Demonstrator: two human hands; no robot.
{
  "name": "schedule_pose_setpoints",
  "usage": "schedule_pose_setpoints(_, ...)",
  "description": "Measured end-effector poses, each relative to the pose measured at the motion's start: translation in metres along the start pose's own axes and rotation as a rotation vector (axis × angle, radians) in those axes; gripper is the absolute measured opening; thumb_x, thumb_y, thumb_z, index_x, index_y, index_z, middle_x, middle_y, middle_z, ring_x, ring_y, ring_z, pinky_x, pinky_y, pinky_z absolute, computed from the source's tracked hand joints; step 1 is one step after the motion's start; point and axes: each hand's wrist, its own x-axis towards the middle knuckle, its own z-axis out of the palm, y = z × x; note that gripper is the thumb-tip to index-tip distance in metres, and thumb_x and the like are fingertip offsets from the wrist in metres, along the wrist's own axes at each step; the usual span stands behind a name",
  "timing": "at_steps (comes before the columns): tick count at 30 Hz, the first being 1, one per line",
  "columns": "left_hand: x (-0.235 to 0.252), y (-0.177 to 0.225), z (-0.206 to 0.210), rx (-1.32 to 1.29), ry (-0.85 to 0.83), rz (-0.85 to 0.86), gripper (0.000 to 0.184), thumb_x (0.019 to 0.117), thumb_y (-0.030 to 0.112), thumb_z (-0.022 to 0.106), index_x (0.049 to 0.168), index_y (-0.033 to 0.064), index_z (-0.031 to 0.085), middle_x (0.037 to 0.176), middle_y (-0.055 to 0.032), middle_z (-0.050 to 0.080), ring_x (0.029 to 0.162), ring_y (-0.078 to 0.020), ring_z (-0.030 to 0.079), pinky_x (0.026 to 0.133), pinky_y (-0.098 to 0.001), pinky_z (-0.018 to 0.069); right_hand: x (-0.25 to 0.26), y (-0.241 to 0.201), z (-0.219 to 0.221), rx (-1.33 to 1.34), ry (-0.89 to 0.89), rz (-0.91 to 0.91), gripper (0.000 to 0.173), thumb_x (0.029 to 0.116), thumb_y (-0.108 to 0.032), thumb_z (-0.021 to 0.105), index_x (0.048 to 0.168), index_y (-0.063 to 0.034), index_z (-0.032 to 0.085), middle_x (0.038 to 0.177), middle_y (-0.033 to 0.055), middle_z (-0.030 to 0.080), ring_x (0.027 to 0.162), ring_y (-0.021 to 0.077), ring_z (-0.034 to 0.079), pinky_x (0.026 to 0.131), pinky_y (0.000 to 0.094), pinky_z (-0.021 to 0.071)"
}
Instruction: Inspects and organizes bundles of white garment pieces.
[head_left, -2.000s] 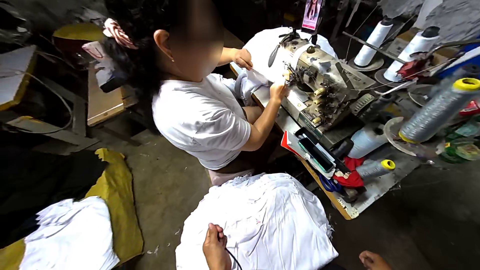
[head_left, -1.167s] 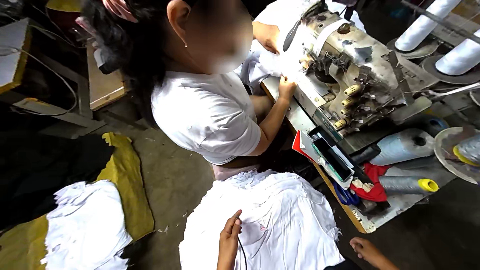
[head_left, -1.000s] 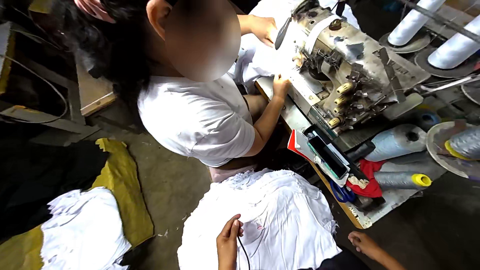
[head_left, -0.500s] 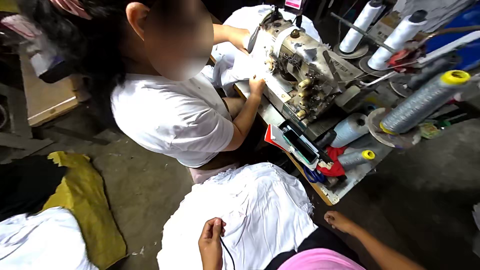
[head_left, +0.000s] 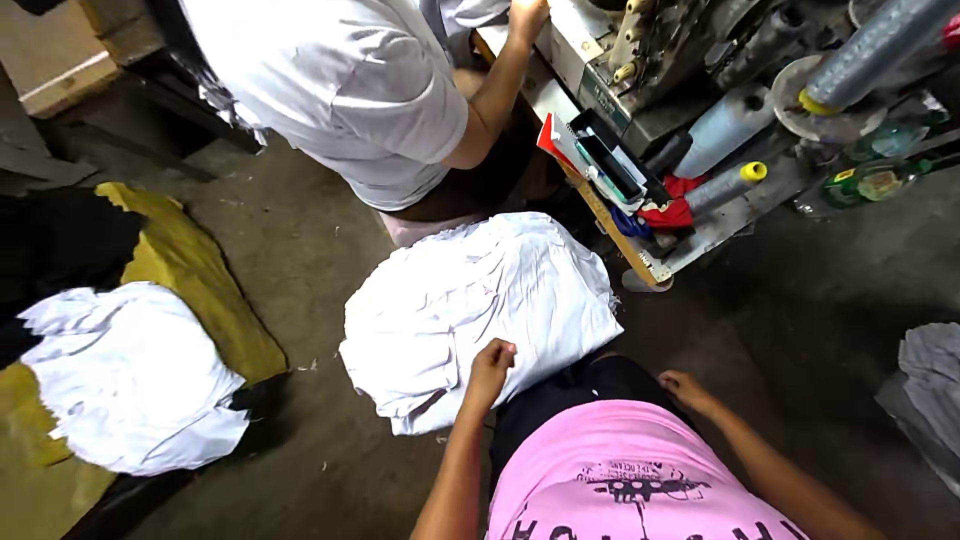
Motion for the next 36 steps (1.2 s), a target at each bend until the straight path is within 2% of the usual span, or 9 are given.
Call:
schedule_pose_setpoints(2, -0.010, -0.002, 0.016, 0.027, -0.112, 0.029, 0.025, 0.1047, 0.011, 0.051, 0.111, -0.0081, 0.065, 0.091, -0.0120, 0.066, 0.077, -0.0136, 0.060, 0.075, -0.0317, 0.0517, -0.004, 0.020, 0.011, -0.010, -0.019, 0.018, 0.031, 0.1067, -0.005, 0.050, 0.128, 0.0151, 0.059, 0.130, 0.0355, 0.060, 0.123, 0.0441, 0.058, 0.110, 0.0509, 0.0418)
schedule_pose_setpoints(5, -0.025, -0.007, 0.035, -0.074, -0.164, 0.073, 0.020, 0.1033, 0.012, 0.055, 0.107, -0.0038, 0.067, 0.088, -0.0052, 0.066, 0.073, -0.0063, 0.060, 0.071, -0.0241, 0.0513, -0.008, 0.023, 0.023, -0.085, -0.052, 0.046, 0.032, 0.1074, -0.007, 0.049, 0.130, 0.0130, 0.059, 0.131, 0.0342, 0.060, 0.125, 0.0441, 0.058, 0.110, 0.0536, 0.0410)
schedule_pose_setpoints(12, -0.059, -0.013, 0.034, -0.268, -0.043, 0.036, 0.011, 0.1008, 0.006, 0.056, 0.101, -0.0014, 0.063, 0.076, 0.0033, 0.060, 0.064, -0.0005, 0.054, 0.062, -0.0172, 0.0462, -0.032, -0.095, 0.037, -0.183, -0.058, -0.344, 0.033, 0.1069, -0.012, 0.050, 0.131, 0.0082, 0.060, 0.132, 0.0293, 0.061, 0.125, 0.0410, 0.060, 0.111, 0.0523, 0.0422)
schedule_pose_setpoints(17, -0.089, -0.004, 0.036, -0.476, 0.018, -0.012, 0.046, 0.1001, 0.004, 0.055, 0.141, -0.0050, 0.038, 0.079, 0.0004, 0.061, 0.061, -0.0022, 0.054, 0.056, -0.0178, 0.0455, -0.071, -0.179, 0.063, -0.003, -0.301, -0.757, 0.040, 0.1007, -0.014, 0.061, 0.136, 0.0032, 0.057, 0.112, 0.0195, 0.068, 0.092, 0.0239, 0.067, 0.086, 0.0398, 0.0549)
schedule_pose_setpoints(19, -0.098, -0.002, 0.047, -0.525, 0.003, 0.035, 0.056, 0.0986, 0.004, 0.055, 0.147, -0.0054, 0.029, 0.084, -0.0008, 0.062, 0.065, -0.0035, 0.057, 0.061, -0.0198, 0.0494, -0.082, -0.197, 0.067, 0.032, -0.417, -0.854, 0.046, 0.0982, -0.015, 0.064, 0.139, 0.0013, 0.053, 0.103, 0.0144, 0.067, 0.080, 0.0147, 0.062, 0.076, 0.0315, 0.0532)
schedule_pose_setpoints(22, -0.107, 0.005, 0.069, -0.613, 0.015, 0.037, 0.061, 0.0990, 0.004, 0.054, 0.150, -0.0043, 0.023, 0.090, -0.0026, 0.065, 0.070, -0.0055, 0.062, 0.066, -0.0219, 0.0536, -0.086, -0.203, 0.061, 0.030, -0.519, -0.911, 0.041, 0.0968, -0.012, 0.066, 0.135, 0.0018, 0.057, 0.093, 0.0108, 0.063, 0.075, 0.0096, 0.056, 0.073, 0.0265, 0.0488)
schedule_pose_setpoints(29, -0.106, 0.027, 0.126, -0.737, 0.032, -0.009, 0.057, 0.0983, 0.005, 0.055, 0.148, -0.0021, 0.028, 0.089, -0.0001, 0.064, 0.069, -0.0062, 0.063, 0.066, -0.0233, 0.0559, -0.094, -0.169, 0.019, 0.048, -0.499, -1.063, 0.027, 0.0957, -0.012, 0.069, 0.113, 0.0081, 0.070, 0.107, 0.0184, 0.068, 0.092, 0.0140, 0.064, 0.087, 0.0258, 0.0520)
schedule_pose_setpoints(32, -0.099, 0.042, 0.148, -0.671, -0.056, -0.021, 0.041, 0.1012, 0.012, 0.051, 0.139, -0.0014, 0.043, 0.089, 0.0014, 0.066, 0.070, -0.0063, 0.065, 0.066, -0.0236, 0.0569, -0.093, -0.144, -0.002, 0.138, -0.405, -1.077, 0.023, 0.0961, -0.012, 0.067, 0.104, 0.0085, 0.072, 0.099, 0.0160, 0.070, 0.087, 0.0105, 0.064, 0.082, 0.0229, 0.0524)
schedule_pose_setpoints(36, -0.089, 0.045, 0.177, -0.459, -0.210, -0.055, 0.024, 0.1040, 0.014, 0.050, 0.122, 0.0005, 0.059, 0.085, 0.0035, 0.066, 0.071, -0.0040, 0.064, 0.067, -0.0220, 0.0557, -0.087, -0.105, -0.042, 0.310, -0.274, -0.897, 0.021, 0.0995, -0.013, 0.061, 0.102, 0.0056, 0.070, 0.094, 0.0058, 0.068, 0.073, -0.0001, 0.058, 0.067, 0.0173, 0.0509)
